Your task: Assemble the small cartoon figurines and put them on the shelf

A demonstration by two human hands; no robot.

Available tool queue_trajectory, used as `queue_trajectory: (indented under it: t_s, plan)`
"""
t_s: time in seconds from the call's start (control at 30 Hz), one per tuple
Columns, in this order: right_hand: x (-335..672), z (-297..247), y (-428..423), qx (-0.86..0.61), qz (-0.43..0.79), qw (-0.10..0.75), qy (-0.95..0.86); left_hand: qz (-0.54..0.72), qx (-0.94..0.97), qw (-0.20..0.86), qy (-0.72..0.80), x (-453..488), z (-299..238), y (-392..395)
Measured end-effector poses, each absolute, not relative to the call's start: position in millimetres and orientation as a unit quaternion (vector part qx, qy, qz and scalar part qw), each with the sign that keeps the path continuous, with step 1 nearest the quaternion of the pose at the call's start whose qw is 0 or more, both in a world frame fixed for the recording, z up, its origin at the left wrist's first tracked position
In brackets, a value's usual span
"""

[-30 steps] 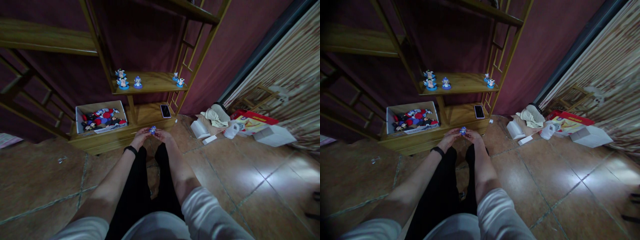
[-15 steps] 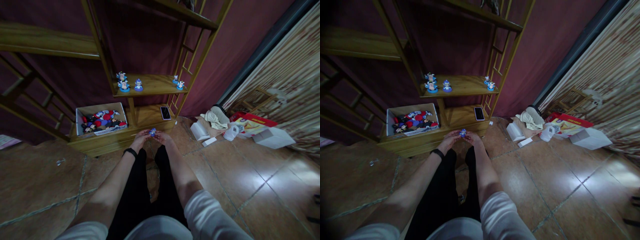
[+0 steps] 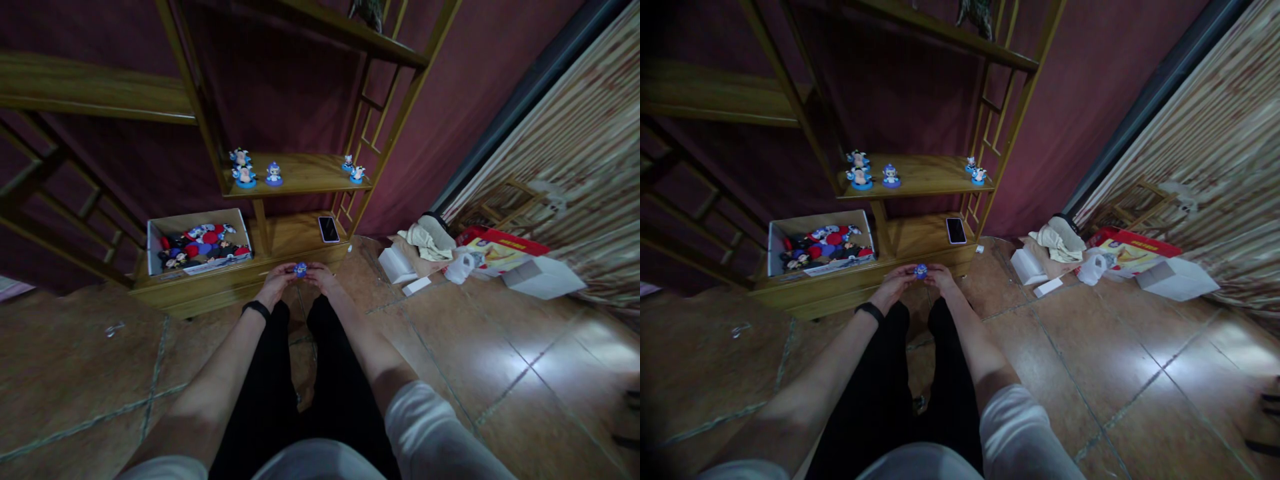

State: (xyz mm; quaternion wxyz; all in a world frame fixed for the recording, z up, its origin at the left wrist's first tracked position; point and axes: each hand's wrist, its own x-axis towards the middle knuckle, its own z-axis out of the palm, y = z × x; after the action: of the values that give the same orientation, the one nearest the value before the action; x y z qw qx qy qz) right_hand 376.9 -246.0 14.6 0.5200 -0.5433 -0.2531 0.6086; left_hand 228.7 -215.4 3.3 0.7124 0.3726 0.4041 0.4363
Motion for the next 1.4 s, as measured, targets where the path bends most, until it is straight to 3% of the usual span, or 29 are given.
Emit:
queue_trajectory:
  t_s: [0.6,1.4]
  plan:
    - [374.3,16.0,-243.9,-0.584,0.547,0.508,-0.319,0.421,0.370,0.705,0.435,225.6,8.1,-215.6]
    - [375.3,11.2,-239.2,-0.591,0.555,0.503,-0.300,0.441,0.396,0.685,0.424,221.5,9.0,-218.1]
